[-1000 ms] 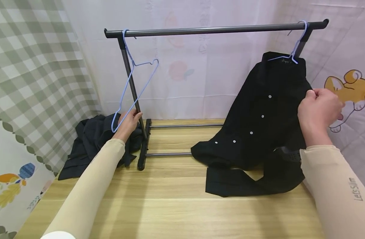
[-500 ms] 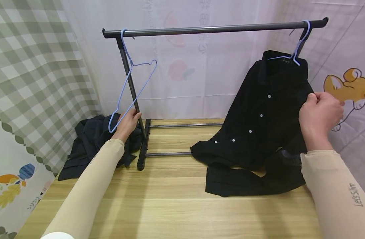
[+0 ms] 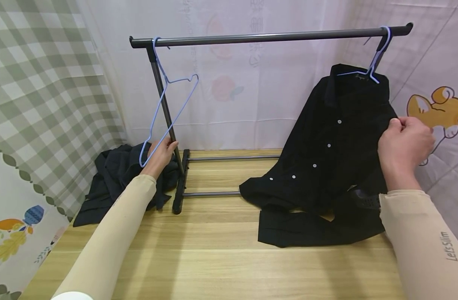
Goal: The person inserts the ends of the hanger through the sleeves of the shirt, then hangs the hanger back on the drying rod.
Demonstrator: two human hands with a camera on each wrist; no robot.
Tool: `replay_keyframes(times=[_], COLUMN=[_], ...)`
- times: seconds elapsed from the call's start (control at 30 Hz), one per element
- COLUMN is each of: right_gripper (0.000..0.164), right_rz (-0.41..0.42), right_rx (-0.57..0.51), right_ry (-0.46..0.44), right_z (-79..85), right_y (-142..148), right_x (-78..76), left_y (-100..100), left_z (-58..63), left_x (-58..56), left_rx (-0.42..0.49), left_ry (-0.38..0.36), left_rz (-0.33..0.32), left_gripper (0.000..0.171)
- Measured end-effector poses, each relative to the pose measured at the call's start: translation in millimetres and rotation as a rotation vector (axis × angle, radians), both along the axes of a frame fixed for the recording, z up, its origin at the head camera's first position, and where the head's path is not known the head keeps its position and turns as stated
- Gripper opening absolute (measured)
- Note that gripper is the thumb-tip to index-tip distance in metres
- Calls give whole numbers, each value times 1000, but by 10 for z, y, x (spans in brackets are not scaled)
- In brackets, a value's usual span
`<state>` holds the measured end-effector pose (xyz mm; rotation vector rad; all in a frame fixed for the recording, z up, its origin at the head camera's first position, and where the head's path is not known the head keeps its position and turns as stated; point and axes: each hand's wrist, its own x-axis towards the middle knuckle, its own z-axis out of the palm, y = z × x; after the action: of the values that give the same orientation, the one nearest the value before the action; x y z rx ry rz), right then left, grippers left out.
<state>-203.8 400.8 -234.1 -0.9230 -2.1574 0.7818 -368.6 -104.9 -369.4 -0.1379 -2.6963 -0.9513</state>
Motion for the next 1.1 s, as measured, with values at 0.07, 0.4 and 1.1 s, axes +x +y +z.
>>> replay_keyframes(times=[0.07, 0.4, 1.1], right_gripper=[50, 47, 46], right_rz=[2, 1, 342], right_rx=[7, -3, 505], right_ry=[-4, -4, 343], right_z=[-4, -51, -896], right_y=[-4, -63, -1055], right_x=[-7, 6, 28], left_y=[-8, -26, -325], left_z=[-2, -31, -95], left_x=[4, -17, 81], left_rx=[-4, -59, -302], left_ry=[-2, 3, 16], left_rz=[8, 48, -81], left_gripper=[34, 35, 24])
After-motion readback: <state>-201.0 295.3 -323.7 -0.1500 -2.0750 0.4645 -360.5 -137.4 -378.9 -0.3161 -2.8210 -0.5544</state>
